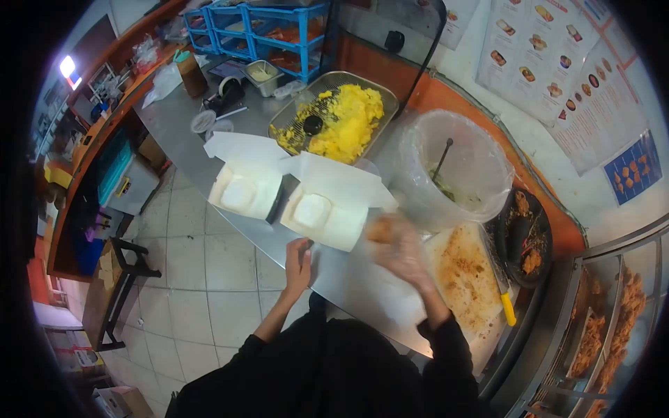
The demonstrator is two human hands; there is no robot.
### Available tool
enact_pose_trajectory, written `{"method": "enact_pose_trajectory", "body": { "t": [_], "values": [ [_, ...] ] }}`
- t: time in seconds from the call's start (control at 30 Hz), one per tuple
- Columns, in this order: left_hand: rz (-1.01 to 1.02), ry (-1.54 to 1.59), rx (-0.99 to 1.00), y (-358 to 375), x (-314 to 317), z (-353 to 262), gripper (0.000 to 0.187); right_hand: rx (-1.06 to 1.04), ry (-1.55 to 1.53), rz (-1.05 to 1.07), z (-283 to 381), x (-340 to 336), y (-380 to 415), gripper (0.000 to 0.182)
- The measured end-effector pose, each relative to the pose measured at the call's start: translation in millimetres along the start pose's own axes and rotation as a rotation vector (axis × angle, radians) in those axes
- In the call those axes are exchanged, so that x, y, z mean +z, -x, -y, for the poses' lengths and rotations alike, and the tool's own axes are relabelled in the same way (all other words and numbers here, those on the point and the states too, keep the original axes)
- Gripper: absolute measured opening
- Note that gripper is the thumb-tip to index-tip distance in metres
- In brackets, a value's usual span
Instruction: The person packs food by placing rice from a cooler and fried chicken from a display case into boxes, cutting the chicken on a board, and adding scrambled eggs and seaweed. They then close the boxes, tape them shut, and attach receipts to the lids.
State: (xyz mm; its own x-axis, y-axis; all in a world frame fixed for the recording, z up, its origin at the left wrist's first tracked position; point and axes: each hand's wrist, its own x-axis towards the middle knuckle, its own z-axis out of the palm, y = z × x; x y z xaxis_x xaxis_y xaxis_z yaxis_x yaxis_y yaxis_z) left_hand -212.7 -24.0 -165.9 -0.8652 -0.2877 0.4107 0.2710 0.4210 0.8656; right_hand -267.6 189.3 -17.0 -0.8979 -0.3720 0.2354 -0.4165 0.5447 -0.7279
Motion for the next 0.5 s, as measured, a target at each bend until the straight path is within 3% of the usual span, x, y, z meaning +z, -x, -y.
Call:
{"method": "enact_pose_trajectory", "body": {
  "t": [0.07, 0.1, 0.17, 0.2, 0.27, 0.3, 0.37, 0.47, 0.5],
  "values": [
    [0.021, 0.030, -0.026, -0.4, -2.3, 6.3, 0.024, -0.142, 0.330, 0.061, -0.6, 52.5, -32.1, 0.063],
    [0.004, 0.077, -0.077, 0.0, -3.9, 8.1, 0.024, -0.143, 0.332, 0.053, 5.0, 65.4, -47.4, 0.063],
    [0.005, 0.124, -0.120, 6.2, -13.7, 6.8, 0.024, 0.162, 0.449, 0.510, 13.3, 80.1, -65.5, 0.061],
    [-0.005, 0.135, -0.145, 11.0, -20.1, 5.1, 0.025, 0.170, 0.445, 0.493, 14.1, 79.6, -61.0, 0.061],
    [0.032, 0.172, -0.090, 15.6, -26.8, -5.0, 0.026, 0.013, 0.640, 0.185, 10.3, 70.3, -41.5, 0.072],
    [0.085, 0.199, -0.022, 21.4, -24.7, -12.1, 0.026, 0.031, 0.645, 0.169, 3.7, 61.0, -26.6, 0.072],
    [0.332, 0.154, 0.233, 15.8, -10.1, -64.5, 0.027, 0.049, -0.067, -0.206, -14.0, 41.6, 11.5, 0.090],
    [0.510, 0.197, 0.228, 17.1, 27.7, -130.8, 0.024, 0.182, -0.116, -0.350, -30.3, 22.3, 60.3, 0.098],
    [0.710, 0.145, 0.273, 17.0, 38.0, -147.6, 0.023, 0.205, -0.091, -0.404, -30.4, 13.9, 75.6, 0.098]
  ]
}}
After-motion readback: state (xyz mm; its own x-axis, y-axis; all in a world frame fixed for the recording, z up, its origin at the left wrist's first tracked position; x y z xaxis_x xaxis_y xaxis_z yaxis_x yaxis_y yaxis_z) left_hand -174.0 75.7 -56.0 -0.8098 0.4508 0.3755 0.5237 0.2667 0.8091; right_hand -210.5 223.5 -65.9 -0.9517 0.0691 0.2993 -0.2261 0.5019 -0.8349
